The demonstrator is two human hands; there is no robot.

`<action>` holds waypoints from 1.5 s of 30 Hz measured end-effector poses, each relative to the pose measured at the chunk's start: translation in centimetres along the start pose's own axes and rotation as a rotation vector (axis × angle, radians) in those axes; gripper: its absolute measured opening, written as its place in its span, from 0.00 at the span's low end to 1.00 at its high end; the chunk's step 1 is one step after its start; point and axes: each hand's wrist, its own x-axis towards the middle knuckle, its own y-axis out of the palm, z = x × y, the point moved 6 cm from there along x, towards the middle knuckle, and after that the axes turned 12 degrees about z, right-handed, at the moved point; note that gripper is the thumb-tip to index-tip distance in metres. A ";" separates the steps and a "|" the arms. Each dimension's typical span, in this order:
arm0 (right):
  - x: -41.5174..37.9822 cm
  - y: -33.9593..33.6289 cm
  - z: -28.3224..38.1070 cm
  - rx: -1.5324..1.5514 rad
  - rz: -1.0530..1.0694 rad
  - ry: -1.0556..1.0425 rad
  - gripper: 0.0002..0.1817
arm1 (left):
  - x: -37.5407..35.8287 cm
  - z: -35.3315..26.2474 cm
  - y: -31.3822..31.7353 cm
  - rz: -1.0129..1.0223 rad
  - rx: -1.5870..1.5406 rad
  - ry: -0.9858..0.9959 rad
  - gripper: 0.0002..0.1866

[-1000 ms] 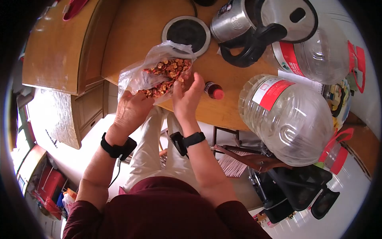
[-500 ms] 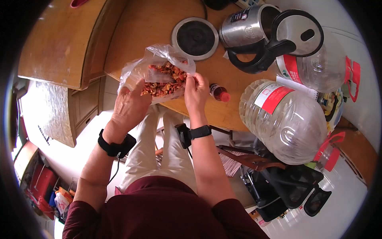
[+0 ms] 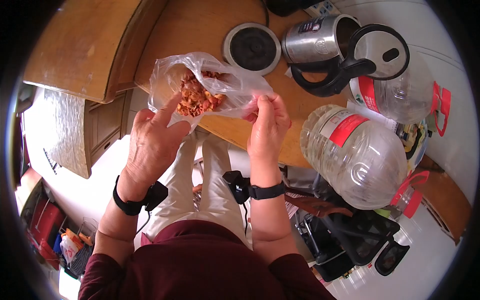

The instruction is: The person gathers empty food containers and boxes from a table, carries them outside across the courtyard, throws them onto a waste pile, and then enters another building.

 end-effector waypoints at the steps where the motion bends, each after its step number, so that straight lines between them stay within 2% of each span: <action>1: 0.4 -0.6 -0.7 -0.045 0.027 0.042 0.07 | -0.1 0.1 0.3 -0.002 0.000 -0.002 0.03; 2: 0.5 -0.6 -1.1 -0.046 0.031 0.043 0.07 | -0.1 0.3 1.1 0.011 -0.017 0.015 0.04; 3: 0.6 -0.1 0.2 -0.443 -0.016 -0.139 0.10 | -0.2 0.4 1.6 0.023 -0.034 0.031 0.04; 5: 0.4 1.7 2.3 -0.957 -0.020 -0.439 0.19 | -0.4 0.5 1.9 0.031 -0.027 0.035 0.07; 6: 0.2 2.3 2.9 -0.958 -0.019 -0.436 0.19 | -0.5 0.5 2.2 0.042 -0.022 0.042 0.10; 8: -1.2 5.7 4.9 -1.044 0.117 -0.714 0.16 | -0.7 0.4 2.5 0.024 -0.029 0.039 0.10; 10: -2.2 8.4 4.3 -0.917 0.494 -0.648 0.10 | -0.8 0.2 2.6 0.002 -0.035 0.035 0.09; 12: -1.3 9.7 2.6 -0.968 0.671 -0.632 0.12 | -0.9 -0.1 3.3 0.103 -0.039 0.033 0.08; 13: -0.4 9.8 2.3 -0.968 0.676 -0.632 0.12 | -1.0 -0.1 3.5 0.061 -0.042 0.043 0.04; 15: 1.8 9.7 2.2 -1.208 0.566 -0.727 0.15 | -1.3 0.1 3.4 0.066 -0.069 0.024 0.03; 17: 4.0 9.3 0.8 -1.225 0.596 -0.717 0.17 | -1.4 0.5 3.7 0.073 -0.095 0.008 0.05; 19: 5.5 9.0 -1.4 -1.299 0.654 -0.671 0.19 | -1.2 2.1 5.0 0.170 -0.105 -0.129 0.12; 20: 5.9 8.8 -2.3 -1.300 0.657 -0.671 0.19 | -1.1 2.4 5.5 0.170 -0.107 -0.131 0.12; 22: 6.7 8.5 -4.6 -1.333 0.725 -0.489 0.19 | -1.0 4.7 6.9 0.228 -0.108 -0.382 0.16; 24: 7.0 8.4 -5.3 -1.290 0.729 -0.475 0.18 | -1.0 6.3 8.2 0.286 -0.147 -0.468 0.13; 26: 7.8 7.4 -5.8 -1.342 0.645 -0.265 0.18 | -1.5 7.8 7.9 -0.097 -0.355 -0.516 0.13; 27: 8.0 7.0 -5.8 -1.313 0.589 -0.303 0.14 | -1.6 8.0 8.7 -0.099 -0.359 -0.521 0.13; 29: 8.2 6.6 -5.6 -1.319 0.603 -0.282 0.12 | -2.9 8.8 9.2 -0.499 -0.455 -0.590 0.18; 31: 8.1 6.6 -5.6 -1.324 0.615 -0.264 0.10 | -3.3 8.9 11.9 -0.574 -0.441 -0.669 0.17; 33: 7.6 6.7 -4.8 -1.242 0.562 -0.340 0.08 | -4.1 9.3 13.4 -0.647 -0.424 -0.750 0.17; 35: 7.2 6.8 -4.1 -1.197 0.529 -0.337 0.07 | -3.0 8.8 19.8 -0.157 -1.750 -0.695 0.17; 36: 7.1 6.7 -3.5 -1.152 0.490 -0.335 0.07 | -3.0 8.5 19.2 -0.159 -1.751 -0.695 0.17; 38: 7.0 6.5 -2.5 -1.102 0.477 -0.311 0.07 | -3.3 7.0 17.6 -0.046 -1.882 -0.852 0.16; 39: 6.9 6.3 -1.8 -1.051 0.462 -0.286 0.07 | -3.2 6.7 16.4 -0.047 -1.883 -0.849 0.16; 41: 6.5 6.1 -0.3 -0.932 0.447 -0.221 0.08 | -2.8 6.2 14.2 -0.191 -2.093 -0.774 0.12; 42: 6.2 6.0 0.3 -0.811 0.432 -0.154 0.09 | -2.7 6.2 13.7 -0.193 -2.092 -0.769 0.12; 44: 6.0 5.8 1.2 -0.802 0.415 -0.157 0.09 | -2.2 6.2 13.0 -0.288 -2.263 -0.725 0.11; 45: 6.2 5.3 0.9 -0.703 0.428 -0.096 0.09 | -1.9 6.2 12.9 -0.290 -2.262 -0.717 0.11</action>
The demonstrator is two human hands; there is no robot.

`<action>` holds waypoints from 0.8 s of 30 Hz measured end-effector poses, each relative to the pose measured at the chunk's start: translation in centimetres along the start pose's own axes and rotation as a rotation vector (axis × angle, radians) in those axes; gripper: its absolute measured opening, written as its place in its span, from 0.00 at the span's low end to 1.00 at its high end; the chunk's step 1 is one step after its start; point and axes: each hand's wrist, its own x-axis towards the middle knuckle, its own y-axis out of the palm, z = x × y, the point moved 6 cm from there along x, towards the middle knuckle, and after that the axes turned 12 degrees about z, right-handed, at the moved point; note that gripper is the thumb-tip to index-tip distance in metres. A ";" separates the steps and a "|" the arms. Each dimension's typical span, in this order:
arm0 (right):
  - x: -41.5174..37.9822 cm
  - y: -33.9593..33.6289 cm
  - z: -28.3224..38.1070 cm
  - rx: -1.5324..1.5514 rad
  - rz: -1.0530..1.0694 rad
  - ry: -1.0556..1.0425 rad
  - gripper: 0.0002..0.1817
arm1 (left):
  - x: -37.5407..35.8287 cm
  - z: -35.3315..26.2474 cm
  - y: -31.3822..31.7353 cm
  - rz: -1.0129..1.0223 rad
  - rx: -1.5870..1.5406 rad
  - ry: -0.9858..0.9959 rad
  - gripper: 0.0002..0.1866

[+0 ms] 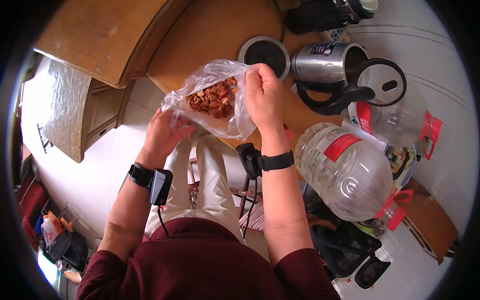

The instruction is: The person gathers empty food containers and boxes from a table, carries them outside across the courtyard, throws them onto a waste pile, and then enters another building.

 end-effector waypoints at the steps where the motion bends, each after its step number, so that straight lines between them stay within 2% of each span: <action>1: 0.0 -0.1 -0.4 0.108 0.023 0.028 0.09 | 0.3 -0.4 0.0 -0.016 0.004 0.066 0.12; 2: -0.1 -0.4 -0.4 0.106 0.021 0.020 0.09 | 0.6 -0.9 0.1 -0.032 0.008 0.134 0.13; 4: -0.5 0.1 -0.5 0.503 0.089 0.099 0.08 | 1.3 -1.6 0.4 0.019 0.005 0.155 0.14; 7: -1.3 0.7 1.4 0.600 0.142 0.129 0.08 | 1.8 -2.5 1.4 0.132 -0.017 0.182 0.16; 8: -1.4 0.8 2.0 0.422 0.175 0.090 0.09 | 1.7 -2.8 2.0 0.195 -0.038 0.186 0.16; 9: -1.7 0.7 2.7 0.422 0.177 0.081 0.09 | 1.1 -2.9 2.5 0.199 -0.036 0.194 0.16; 11: -2.0 0.3 5.1 0.123 0.183 -0.021 0.09 | -0.3 -3.6 4.4 0.300 0.111 0.235 0.17; 13: -3.4 0.1 7.2 0.153 0.181 -0.032 0.09 | -1.5 -3.6 5.0 0.320 0.115 0.246 0.15; 15: -4.1 0.5 8.8 0.520 0.264 -0.052 0.08 | -3.0 -3.8 6.3 0.363 0.120 0.245 0.12; 17: -4.8 0.2 9.5 0.473 0.244 -0.063 0.08 | -5.5 -4.0 7.8 0.314 0.046 0.270 0.10; 19: -5.2 -0.4 10.8 0.707 0.239 -0.022 0.10 | -7.1 -5.0 8.8 0.359 0.060 0.247 0.09; 20: -5.2 -0.3 10.3 0.740 0.293 0.040 0.09 | -8.7 -5.8 10.0 0.364 0.051 0.297 0.12; 21: -5.6 -0.5 10.8 0.758 0.320 0.005 0.09 | -9.6 -6.3 10.4 0.365 0.023 0.318 0.14; 23: -6.0 0.5 10.6 0.755 0.327 0.255 0.09 | -10.6 -7.5 9.8 0.398 0.018 0.285 0.15; 24: -5.8 1.3 11.4 0.769 0.358 0.206 0.09 | -11.5 -8.4 10.3 0.420 -0.021 0.314 0.15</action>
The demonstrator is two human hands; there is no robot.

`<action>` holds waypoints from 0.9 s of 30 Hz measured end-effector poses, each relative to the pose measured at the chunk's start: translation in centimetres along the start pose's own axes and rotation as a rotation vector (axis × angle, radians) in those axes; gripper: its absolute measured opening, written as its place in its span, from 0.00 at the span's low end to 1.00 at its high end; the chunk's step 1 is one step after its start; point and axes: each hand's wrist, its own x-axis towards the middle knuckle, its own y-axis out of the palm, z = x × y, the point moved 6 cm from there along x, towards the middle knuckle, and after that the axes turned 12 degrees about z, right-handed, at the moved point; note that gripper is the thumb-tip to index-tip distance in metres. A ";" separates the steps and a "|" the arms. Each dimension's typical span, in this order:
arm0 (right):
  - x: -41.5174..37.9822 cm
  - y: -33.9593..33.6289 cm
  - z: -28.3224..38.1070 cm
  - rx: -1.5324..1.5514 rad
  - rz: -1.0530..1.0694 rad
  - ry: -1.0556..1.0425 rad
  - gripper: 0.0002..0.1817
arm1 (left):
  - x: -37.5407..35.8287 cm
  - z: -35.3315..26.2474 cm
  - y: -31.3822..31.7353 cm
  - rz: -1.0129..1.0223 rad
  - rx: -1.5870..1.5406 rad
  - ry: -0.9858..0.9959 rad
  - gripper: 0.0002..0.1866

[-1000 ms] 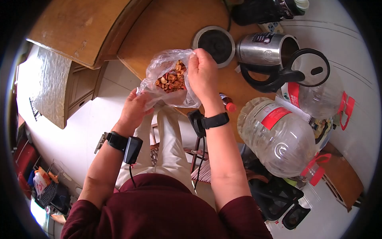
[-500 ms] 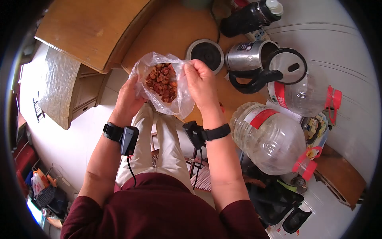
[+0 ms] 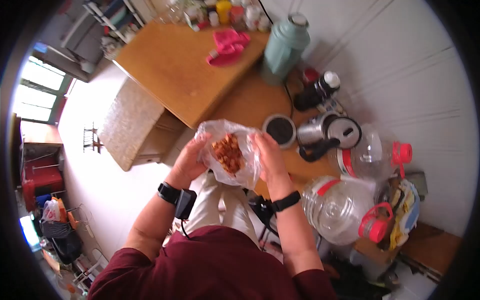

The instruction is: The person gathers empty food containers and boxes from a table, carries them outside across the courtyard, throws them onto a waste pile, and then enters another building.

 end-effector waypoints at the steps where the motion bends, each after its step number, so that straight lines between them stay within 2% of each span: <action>1: 0.1 0.8 -0.3 0.082 0.034 -0.009 0.10 | -0.3 -0.8 0.9 0.014 -0.047 0.025 0.14; 3: -0.1 2.4 0.1 0.163 0.072 -0.022 0.13 | -0.8 -2.8 1.9 0.083 -0.028 0.039 0.16; 5: -0.1 5.4 0.9 0.063 0.161 0.015 0.11 | -1.2 -5.1 1.3 0.033 -0.003 0.087 0.17; 7: 1.5 5.3 -0.5 0.026 0.094 0.032 0.11 | -1.0 -7.5 0.6 0.010 -0.013 0.082 0.16; 9: 3.3 6.4 -0.3 -0.068 0.157 -0.027 0.09 | -0.4 -10.3 -0.8 0.001 -0.002 0.096 0.15; 11: 5.7 7.9 0.3 -0.003 0.124 -0.093 0.08 | 0.8 -13.5 -4.2 -0.083 0.026 0.112 0.15; 14: 8.9 11.0 0.9 0.072 0.043 -0.169 0.07 | 2.1 -18.4 -3.5 0.003 -0.048 0.048 0.15; 16: 11.6 12.4 1.5 0.098 0.002 -0.233 0.08 | 4.6 -22.1 -4.1 0.204 -0.075 0.064 0.12; 17: 12.8 12.8 1.4 0.115 0.000 -0.249 0.08 | 5.7 -23.1 -4.7 0.210 -0.088 0.048 0.12; 19: 15.7 13.6 1.3 0.122 -0.008 -0.263 0.09 | 8.0 -25.6 -6.8 0.109 -0.046 0.018 0.12; 22: 19.8 13.2 0.0 0.050 -0.108 -0.270 0.09 | 12.7 -27.6 -13.1 0.130 0.016 -0.097 0.14; 23: 21.4 12.0 -1.3 -0.007 -0.163 -0.205 0.11 | 14.2 -27.4 -15.0 0.159 0.079 -0.177 0.15; 25: 23.1 11.4 -2.8 -0.062 -0.232 -0.131 0.12 | 15.3 -27.4 -15.5 0.103 0.117 -0.213 0.16; 27: 23.7 10.8 -2.7 -0.275 -0.475 -0.260 0.14 | 15.0 -29.8 -16.7 -0.185 0.549 -0.086 0.17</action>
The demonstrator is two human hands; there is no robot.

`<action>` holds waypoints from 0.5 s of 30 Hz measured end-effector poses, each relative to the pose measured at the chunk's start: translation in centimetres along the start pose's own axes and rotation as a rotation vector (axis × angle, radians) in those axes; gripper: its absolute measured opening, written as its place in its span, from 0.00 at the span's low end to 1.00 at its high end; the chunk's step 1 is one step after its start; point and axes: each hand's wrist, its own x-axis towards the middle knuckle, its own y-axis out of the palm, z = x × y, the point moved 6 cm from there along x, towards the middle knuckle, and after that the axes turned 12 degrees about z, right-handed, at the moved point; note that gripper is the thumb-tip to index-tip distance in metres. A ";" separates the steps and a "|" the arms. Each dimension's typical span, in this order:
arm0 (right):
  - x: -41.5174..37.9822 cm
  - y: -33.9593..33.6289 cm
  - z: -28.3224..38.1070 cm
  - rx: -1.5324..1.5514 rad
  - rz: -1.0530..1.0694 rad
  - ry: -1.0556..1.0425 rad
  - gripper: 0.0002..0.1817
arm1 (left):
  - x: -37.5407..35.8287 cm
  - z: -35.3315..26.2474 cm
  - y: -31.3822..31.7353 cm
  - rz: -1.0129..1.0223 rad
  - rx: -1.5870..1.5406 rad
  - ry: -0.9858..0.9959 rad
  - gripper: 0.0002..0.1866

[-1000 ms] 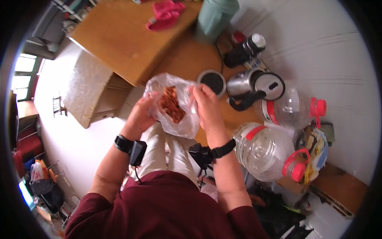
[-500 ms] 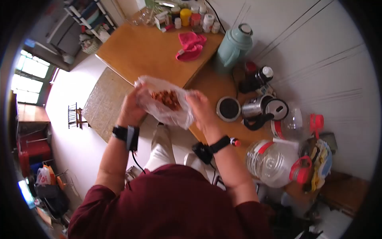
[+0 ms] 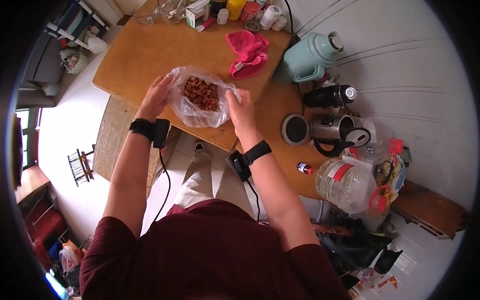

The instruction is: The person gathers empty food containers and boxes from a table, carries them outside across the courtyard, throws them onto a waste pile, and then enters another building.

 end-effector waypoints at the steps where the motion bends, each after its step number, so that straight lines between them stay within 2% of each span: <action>1: -0.5 0.5 1.2 -0.006 -0.004 0.009 0.14 | 0.0 0.2 -0.2 0.000 -0.007 -0.010 0.17; 3: -4.5 3.4 10.7 -1.006 -0.216 -0.610 0.15 | -1.7 -2.8 -1.6 -0.311 0.326 0.496 0.11; 4: -4.9 4.1 12.3 -1.011 -0.209 -0.606 0.15 | -2.9 -3.7 -1.2 -0.316 0.320 0.490 0.11; 6: -6.0 6.8 14.4 -0.913 0.152 -0.881 0.13 | -8.5 -9.1 4.2 -0.380 1.112 0.940 0.12; 7: -5.6 8.9 12.9 -0.866 0.357 -0.838 0.13 | -8.2 -8.4 6.8 -0.056 1.085 0.844 0.11; 8: -4.8 9.5 12.0 -0.932 0.381 -0.811 0.12 | -6.9 -7.1 7.6 0.110 1.198 0.720 0.11; 10: -2.0 9.8 9.9 -1.002 0.376 -0.823 0.16 | -5.5 -6.1 8.9 0.020 1.507 0.567 0.17; 11: -0.9 9.5 8.9 -1.001 0.380 -0.822 0.16 | -5.0 -6.2 8.6 0.017 1.505 0.563 0.17; 13: 1.5 8.8 7.5 -1.090 0.330 -0.724 0.22 | -3.2 -5.0 6.9 0.036 1.715 0.206 0.32; 14: 2.4 8.6 6.9 -1.092 0.341 -0.718 0.22 | -2.8 -4.9 6.2 0.034 1.707 0.196 0.32; 15: 3.4 8.4 6.3 -1.105 0.373 -0.684 0.25 | -2.6 -4.8 5.4 0.009 1.708 0.170 0.40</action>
